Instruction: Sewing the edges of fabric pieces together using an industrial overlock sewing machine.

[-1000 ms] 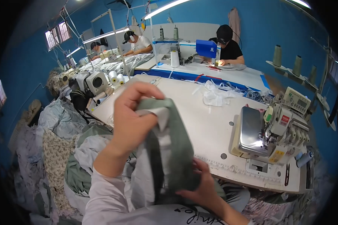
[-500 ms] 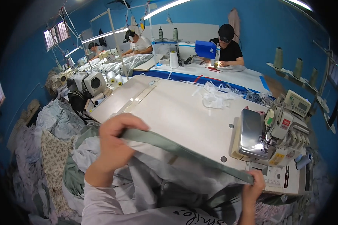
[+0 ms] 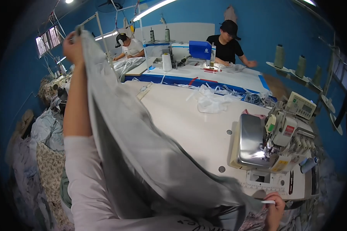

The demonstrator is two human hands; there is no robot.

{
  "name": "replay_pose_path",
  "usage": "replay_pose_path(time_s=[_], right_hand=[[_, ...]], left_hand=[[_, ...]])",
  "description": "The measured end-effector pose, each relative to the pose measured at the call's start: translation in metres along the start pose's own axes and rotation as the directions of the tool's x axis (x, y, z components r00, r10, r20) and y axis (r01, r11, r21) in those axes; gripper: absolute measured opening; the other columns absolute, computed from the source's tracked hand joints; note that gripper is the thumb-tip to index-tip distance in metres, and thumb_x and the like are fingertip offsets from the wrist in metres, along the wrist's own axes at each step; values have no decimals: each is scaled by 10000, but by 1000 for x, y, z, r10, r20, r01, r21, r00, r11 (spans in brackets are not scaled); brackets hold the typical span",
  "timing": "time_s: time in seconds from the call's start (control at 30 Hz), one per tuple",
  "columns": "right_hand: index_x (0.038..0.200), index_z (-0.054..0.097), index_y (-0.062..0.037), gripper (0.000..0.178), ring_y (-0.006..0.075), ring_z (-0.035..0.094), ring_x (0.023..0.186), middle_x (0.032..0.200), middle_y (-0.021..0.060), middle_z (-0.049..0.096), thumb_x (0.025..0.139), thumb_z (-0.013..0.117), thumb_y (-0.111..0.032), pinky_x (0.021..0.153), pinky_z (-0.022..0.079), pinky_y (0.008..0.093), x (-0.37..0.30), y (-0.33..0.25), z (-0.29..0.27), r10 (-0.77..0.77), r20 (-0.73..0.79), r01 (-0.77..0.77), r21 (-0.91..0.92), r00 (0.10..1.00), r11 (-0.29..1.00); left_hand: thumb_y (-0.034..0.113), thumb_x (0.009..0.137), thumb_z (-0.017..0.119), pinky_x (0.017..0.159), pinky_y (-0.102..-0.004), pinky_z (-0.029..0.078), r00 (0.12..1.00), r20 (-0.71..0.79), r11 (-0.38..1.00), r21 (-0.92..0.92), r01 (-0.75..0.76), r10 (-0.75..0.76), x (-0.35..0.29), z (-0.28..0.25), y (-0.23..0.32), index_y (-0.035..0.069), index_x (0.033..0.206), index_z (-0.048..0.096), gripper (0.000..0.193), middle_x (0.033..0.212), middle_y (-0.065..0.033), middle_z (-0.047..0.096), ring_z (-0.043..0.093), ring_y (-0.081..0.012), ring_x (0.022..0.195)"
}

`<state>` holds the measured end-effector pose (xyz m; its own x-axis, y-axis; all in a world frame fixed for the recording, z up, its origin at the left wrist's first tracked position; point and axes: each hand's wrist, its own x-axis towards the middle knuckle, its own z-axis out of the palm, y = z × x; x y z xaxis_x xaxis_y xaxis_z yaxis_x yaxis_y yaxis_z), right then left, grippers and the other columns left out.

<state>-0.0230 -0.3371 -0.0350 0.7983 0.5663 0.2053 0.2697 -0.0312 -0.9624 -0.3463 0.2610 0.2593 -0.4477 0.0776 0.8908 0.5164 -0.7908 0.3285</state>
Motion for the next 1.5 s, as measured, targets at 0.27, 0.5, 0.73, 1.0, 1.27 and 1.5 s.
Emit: replay_pose_path(time_s=[0.27, 0.5, 0.73, 1.0, 1.27, 1.5], right_hand=[[653, 355, -82, 187, 77, 273, 386, 643, 48, 415, 830, 408, -51, 336, 202, 194, 68, -1, 70, 148, 89, -163, 760, 985, 629], [677, 334, -90, 188, 76, 305, 337, 615, 50, 416, 859, 375, -69, 279, 244, 185, 95, -34, 47, -19, -144, 101, 590, 989, 801], [659, 296, -76, 240, 84, 289, 326, 622, 71, 390, 892, 354, -66, 269, 241, 182, 77, -58, 69, -283, -15, 241, 568, 959, 787], [699, 304, -95, 227, 63, 276, 326, 644, 38, 404, 923, 339, -84, 279, 248, 172, 81, -52, 56, -178, -118, 213, 583, 977, 784], [709, 315, -94, 213, 60, 279, 336, 660, 35, 405, 918, 356, -81, 300, 242, 179, 84, -49, 49, -139, -153, 203, 600, 978, 774], [692, 333, -86, 237, 53, 302, 363, 652, 36, 392, 914, 396, -137, 327, 256, 167, 78, -50, 37, -85, -222, 199, 561, 971, 803]], left_hand=[[114, 736, 600, 911, -395, 417, 507, 766, 910, 401, 105, -396, -293, 92, -27, 58, 1105, 568, 374, 1163, -170, 529, 503, -323, 1087], [222, 845, 600, 820, -295, 449, -18, 880, 551, -281, 786, 474, -350, -22, 221, 11, 1155, 535, 381, 1013, -98, 622, 582, -173, 923], [246, 815, 628, 809, -368, 425, -40, 632, 496, -566, 658, 774, -353, -89, 286, -5, 1174, 476, 464, 946, -105, 583, 542, -281, 883], [158, 829, 578, 663, -366, 433, -301, 713, 542, -130, 830, 633, -338, -87, 293, 42, 1122, 426, 350, 834, -109, 548, 542, -277, 750], [118, 727, 633, 737, -389, 459, -191, 608, 559, -501, 660, 771, -322, -94, 291, 71, 1224, 380, 559, 1032, -100, 533, 561, -296, 937], [126, 806, 598, 692, -351, 481, 68, 752, 502, -501, 705, 656, -344, -91, 289, 52, 1037, 590, 242, 899, -117, 605, 592, -290, 812]])
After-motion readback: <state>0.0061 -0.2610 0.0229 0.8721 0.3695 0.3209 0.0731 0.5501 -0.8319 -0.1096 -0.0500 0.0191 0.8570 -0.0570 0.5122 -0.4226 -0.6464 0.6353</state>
